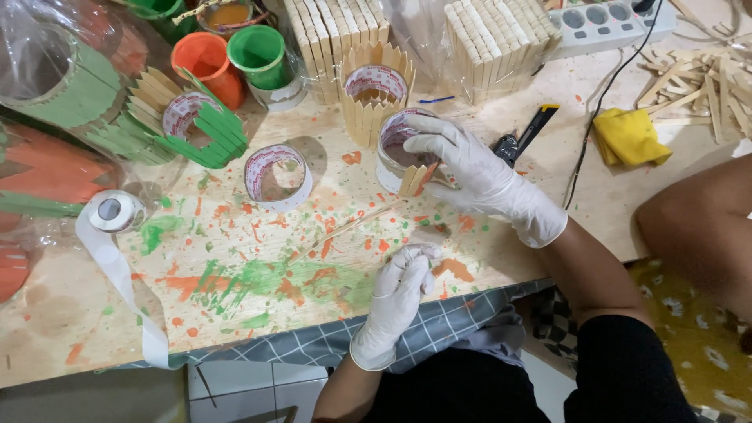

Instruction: Using a hot glue gun to attach popsicle sticks to a circular base to create a decorative container.

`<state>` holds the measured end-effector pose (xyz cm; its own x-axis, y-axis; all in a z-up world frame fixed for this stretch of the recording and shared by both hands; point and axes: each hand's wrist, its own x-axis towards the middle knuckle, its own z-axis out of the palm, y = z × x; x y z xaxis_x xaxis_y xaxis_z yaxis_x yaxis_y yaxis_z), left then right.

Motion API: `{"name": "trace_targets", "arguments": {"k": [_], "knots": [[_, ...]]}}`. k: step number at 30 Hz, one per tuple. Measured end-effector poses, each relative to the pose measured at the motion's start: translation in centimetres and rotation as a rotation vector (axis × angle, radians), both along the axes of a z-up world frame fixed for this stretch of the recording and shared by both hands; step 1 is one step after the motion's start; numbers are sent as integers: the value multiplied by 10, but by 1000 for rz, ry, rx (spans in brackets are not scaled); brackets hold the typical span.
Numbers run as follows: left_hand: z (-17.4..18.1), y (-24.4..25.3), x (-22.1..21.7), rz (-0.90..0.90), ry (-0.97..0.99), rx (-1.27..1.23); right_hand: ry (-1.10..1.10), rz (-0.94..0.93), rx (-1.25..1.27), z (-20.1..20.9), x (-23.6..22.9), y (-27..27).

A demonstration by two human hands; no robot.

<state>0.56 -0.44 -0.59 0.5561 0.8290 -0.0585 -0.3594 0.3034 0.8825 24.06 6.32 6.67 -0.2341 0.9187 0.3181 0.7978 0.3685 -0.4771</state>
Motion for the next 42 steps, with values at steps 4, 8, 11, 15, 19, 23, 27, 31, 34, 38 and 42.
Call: {"name": "trace_targets", "arguments": {"k": [4,8,11,15,19,23,27,31,34,38,42], "knots": [[3,2,-1,-7,13,20,3,-11,19,-6,3,1],[-7,1,0,-23,37,50,-150,-125,216,-8,2,-4],[-10,0,1,-28,43,57,-267,-195,287,-11,3,-6],[5,3,1,-33,34,49,-333,-239,325,-5,2,-8],[-3,1,2,-12,41,60,-207,-203,257,-1,1,-9],[-10,0,2,-12,42,77,-199,-197,250,-7,-2,-5],[-5,-1,2,-10,22,51,-221,-148,314,-12,6,-2],[-9,-1,2,-22,23,60,-224,-137,354,-10,4,-1],[-8,-2,3,-17,34,55,-184,-122,360,-13,5,0],[-1,-1,4,-8,46,73,-173,-111,369,-10,2,-1],[7,0,3,-15,59,43,-329,-287,356,-14,-13,-8]]}}
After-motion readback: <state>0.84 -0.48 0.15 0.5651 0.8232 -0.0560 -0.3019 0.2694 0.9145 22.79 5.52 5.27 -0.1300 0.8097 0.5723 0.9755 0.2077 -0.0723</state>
